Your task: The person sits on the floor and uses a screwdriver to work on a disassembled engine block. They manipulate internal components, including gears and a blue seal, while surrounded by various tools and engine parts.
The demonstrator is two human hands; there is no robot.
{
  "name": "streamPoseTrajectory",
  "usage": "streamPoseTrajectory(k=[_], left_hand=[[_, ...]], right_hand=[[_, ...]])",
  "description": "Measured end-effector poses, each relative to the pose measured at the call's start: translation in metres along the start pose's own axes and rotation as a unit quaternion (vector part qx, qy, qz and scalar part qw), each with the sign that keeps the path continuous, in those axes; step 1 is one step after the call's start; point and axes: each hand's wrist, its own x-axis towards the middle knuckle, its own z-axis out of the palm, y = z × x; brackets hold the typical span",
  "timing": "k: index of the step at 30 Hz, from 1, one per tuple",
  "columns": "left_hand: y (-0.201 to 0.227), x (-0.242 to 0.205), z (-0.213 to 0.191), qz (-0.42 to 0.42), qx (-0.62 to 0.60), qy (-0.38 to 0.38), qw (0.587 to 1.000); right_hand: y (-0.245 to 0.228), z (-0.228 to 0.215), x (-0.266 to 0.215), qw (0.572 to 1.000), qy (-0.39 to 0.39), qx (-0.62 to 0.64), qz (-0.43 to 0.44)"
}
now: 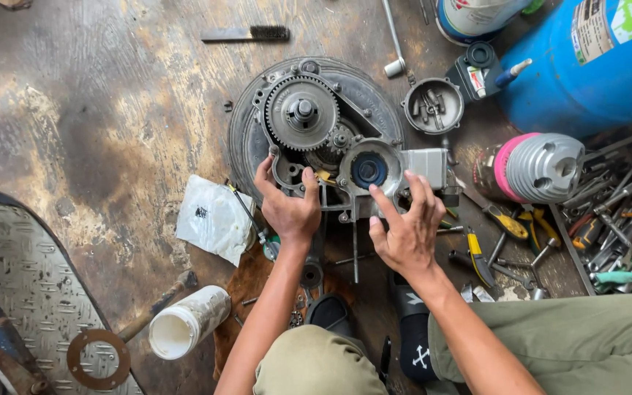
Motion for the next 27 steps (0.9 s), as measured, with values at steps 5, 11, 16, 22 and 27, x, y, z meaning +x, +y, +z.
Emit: streamPoseTrajectory(k=[5, 11, 16, 22, 27], left_hand=[[0.000, -0.007, -0.005, -0.005, 0.006, -0.006, 1.000], [0.001, 0.003, -0.002, -0.003, -0.001, 0.003, 1.000], [-0.002, 0.000, 0.001, -0.006, 0.002, -0.001, 1.000], [-0.001, 0.001, 0.001, 0.003, -0.002, -0.002, 1.000], [-0.002, 0.000, 0.000, 0.008, -0.010, 0.000, 1.000]], right_hand=[[0.000, -0.002, -0.008, 1.000, -0.008, -0.001, -0.004], [0.009, 0.000, 0.000, 0.998, 0.013, 0.058, 0.013], [0.002, 0.003, 0.001, 1.000, 0.012, 0.017, 0.006], [0.000, 0.008, -0.003, 0.999, -0.001, -0.034, -0.016], [-0.012, 0.005, -0.004, 0.999, -0.025, -0.031, 0.002]])
